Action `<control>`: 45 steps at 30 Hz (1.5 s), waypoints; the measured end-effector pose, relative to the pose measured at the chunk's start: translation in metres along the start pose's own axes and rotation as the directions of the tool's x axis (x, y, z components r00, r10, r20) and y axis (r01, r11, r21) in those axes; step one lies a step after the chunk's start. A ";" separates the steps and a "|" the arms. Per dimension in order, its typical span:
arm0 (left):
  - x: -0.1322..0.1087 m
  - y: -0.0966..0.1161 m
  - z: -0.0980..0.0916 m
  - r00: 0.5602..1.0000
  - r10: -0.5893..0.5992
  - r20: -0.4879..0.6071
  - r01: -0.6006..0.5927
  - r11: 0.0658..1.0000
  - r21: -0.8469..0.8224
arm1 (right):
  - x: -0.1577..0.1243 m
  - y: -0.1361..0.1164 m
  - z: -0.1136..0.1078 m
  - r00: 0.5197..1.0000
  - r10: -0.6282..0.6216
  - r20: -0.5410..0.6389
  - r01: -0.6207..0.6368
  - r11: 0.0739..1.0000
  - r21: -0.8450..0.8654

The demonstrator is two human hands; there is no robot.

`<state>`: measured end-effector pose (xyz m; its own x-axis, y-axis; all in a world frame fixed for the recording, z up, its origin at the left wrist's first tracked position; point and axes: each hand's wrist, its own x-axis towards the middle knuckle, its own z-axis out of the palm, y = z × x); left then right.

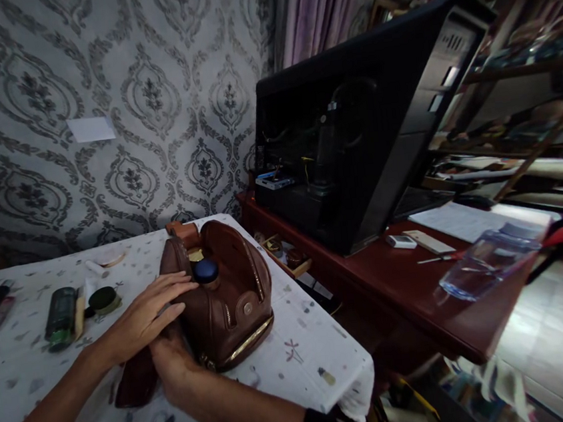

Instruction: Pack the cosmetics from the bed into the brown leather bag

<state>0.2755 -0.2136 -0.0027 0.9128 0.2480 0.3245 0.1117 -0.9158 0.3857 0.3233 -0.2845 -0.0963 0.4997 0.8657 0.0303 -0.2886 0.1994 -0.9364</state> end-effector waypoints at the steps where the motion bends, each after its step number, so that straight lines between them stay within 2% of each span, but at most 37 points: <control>1: 0.000 -0.001 0.000 1.000 0.003 0.006 -0.003 1.000 -0.008 | 0.000 -0.001 0.000 0.999 0.037 0.011 -0.037 0.999 0.019; 3: -0.001 -0.003 -0.002 1.000 0.016 0.025 -0.015 0.999 -0.031 | -0.002 -0.006 -0.001 0.997 0.078 0.030 -0.079 0.996 0.051; 7: -0.001 -0.004 -0.007 0.997 0.041 0.060 -0.036 0.995 -0.096 | -0.006 -0.019 -0.002 0.999 0.045 0.029 -0.046 0.998 0.032; 11: -0.002 -0.005 -0.012 0.997 0.044 0.057 -0.032 0.979 -0.202 | -0.006 -0.030 -0.002 0.995 0.039 0.090 -0.038 0.999 -0.016; 17: -0.006 -0.009 -0.021 0.998 -0.031 0.047 0.049 0.897 -0.440 | -0.002 -0.042 -0.002 0.985 0.008 0.170 0.007 0.996 -0.088; 20: -0.007 -0.012 -0.023 0.999 -0.020 0.044 0.038 0.886 -0.463 | -0.001 -0.048 -0.002 0.981 -0.008 0.195 0.018 0.999 -0.051; 25: -0.008 -0.019 -0.019 0.999 0.028 -0.024 -0.036 0.868 -0.495 | -0.005 -0.061 -0.001 0.972 -0.029 0.234 0.027 1.000 0.011; 30: -0.010 -0.025 -0.012 0.998 -0.008 -0.057 -0.025 0.829 -0.558 | -0.012 -0.079 0.000 0.945 -0.163 0.284 0.141 0.985 0.096; 34: -0.009 -0.025 -0.012 0.996 -0.048 -0.073 -0.004 0.809 -0.588 | -0.015 -0.089 0.001 0.941 -0.128 0.312 0.073 0.981 0.182; 39: -0.004 -0.025 -0.010 0.997 -0.010 -0.072 -0.034 0.809 -0.587 | -0.015 -0.115 -0.001 0.932 -0.190 0.308 0.131 0.971 0.200; 45: 0.001 -0.021 -0.007 0.996 -0.056 -0.062 0.012 0.835 -0.550 | 0.007 -0.161 -0.013 0.953 -0.242 0.181 0.202 0.956 0.212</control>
<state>0.2717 -0.1921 -0.0045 0.8788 0.3181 0.3557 -0.1115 -0.5879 0.8012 0.3835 -0.3162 0.0503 0.3986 0.8599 0.3187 -0.3482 0.4634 -0.8148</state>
